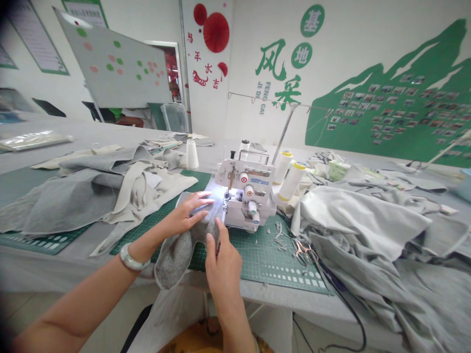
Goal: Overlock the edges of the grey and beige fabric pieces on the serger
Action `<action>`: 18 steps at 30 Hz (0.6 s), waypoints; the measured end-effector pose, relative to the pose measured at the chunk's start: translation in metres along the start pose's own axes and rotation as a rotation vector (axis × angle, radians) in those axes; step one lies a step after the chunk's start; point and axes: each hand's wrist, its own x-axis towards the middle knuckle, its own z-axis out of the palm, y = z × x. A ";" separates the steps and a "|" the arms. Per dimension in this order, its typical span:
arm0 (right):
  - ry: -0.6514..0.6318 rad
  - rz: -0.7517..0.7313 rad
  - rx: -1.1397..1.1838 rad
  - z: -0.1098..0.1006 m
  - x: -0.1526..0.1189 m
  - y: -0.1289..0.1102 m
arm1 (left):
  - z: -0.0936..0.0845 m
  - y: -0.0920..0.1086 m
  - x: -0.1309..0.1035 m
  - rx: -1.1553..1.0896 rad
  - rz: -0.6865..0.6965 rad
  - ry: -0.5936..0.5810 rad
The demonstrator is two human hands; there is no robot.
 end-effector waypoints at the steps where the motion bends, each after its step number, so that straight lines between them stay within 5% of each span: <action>1: -0.009 0.007 -0.009 -0.001 0.000 -0.001 | -0.002 0.000 -0.004 0.010 -0.036 0.027; 9: -0.094 0.073 -0.067 -0.004 0.000 -0.005 | -0.024 -0.023 -0.040 -0.051 -0.243 0.031; 14: -0.149 0.077 -0.112 -0.003 0.000 -0.011 | -0.044 -0.039 -0.024 0.192 -0.223 0.122; 18: -0.129 0.055 -0.261 -0.002 0.001 -0.013 | -0.036 -0.016 -0.008 0.347 -0.156 0.157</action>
